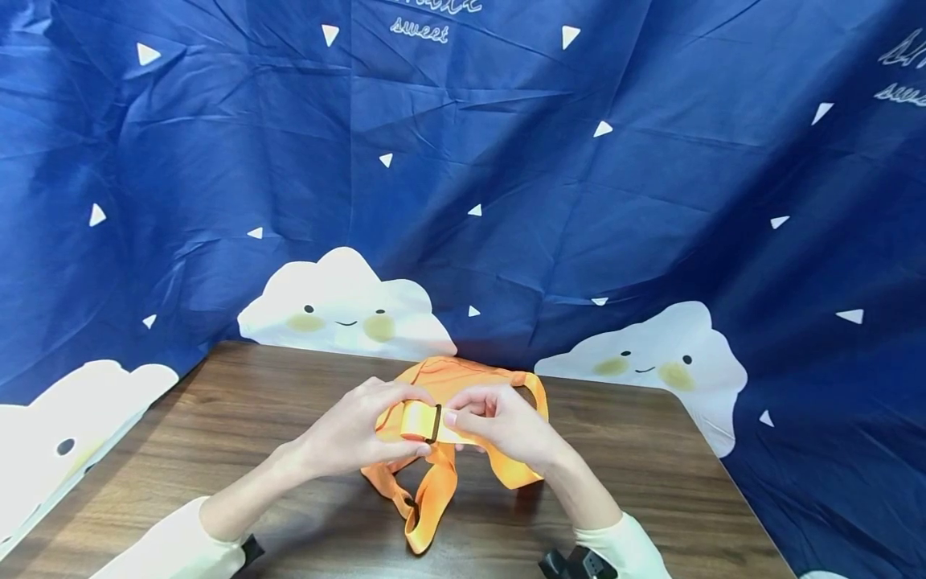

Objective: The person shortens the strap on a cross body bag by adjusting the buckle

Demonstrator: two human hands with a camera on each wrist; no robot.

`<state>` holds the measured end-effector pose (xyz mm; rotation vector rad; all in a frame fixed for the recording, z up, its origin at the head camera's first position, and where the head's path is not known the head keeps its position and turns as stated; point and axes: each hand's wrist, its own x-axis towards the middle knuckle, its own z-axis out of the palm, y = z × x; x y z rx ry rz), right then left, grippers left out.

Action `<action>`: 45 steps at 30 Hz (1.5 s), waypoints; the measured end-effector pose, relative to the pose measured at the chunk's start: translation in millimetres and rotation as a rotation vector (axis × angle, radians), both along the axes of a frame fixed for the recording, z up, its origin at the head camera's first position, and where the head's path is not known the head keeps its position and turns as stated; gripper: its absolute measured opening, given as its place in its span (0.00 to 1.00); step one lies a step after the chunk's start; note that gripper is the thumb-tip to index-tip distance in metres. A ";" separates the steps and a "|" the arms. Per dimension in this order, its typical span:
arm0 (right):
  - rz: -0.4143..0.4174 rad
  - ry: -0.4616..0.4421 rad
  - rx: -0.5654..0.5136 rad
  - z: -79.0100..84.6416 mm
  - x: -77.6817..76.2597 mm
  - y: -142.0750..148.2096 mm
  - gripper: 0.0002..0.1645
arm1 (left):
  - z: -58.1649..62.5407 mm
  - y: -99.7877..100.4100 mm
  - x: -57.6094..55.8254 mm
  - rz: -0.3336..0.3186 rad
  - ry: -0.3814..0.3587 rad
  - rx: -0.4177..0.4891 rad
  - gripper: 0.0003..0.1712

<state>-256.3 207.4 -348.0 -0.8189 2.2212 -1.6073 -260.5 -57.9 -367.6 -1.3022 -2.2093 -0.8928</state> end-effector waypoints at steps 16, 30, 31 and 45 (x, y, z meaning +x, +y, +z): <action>0.094 -0.055 -0.049 -2.6 -10.9 14.9 0.10 | 7.8 -5.3 3.0 0.016 -0.011 0.051 0.31; 0.033 -0.082 -0.023 -6.3 1.7 -9.6 0.12 | -2.8 4.6 1.3 -0.076 -0.088 0.045 0.35; 0.018 -0.079 -0.022 -5.5 2.7 -10.6 0.13 | -3.8 5.9 2.0 -0.076 -0.120 0.070 0.40; -0.023 -0.113 -0.240 9.9 11.2 -5.5 0.12 | -15.1 14.4 2.5 -0.002 -0.037 0.145 0.23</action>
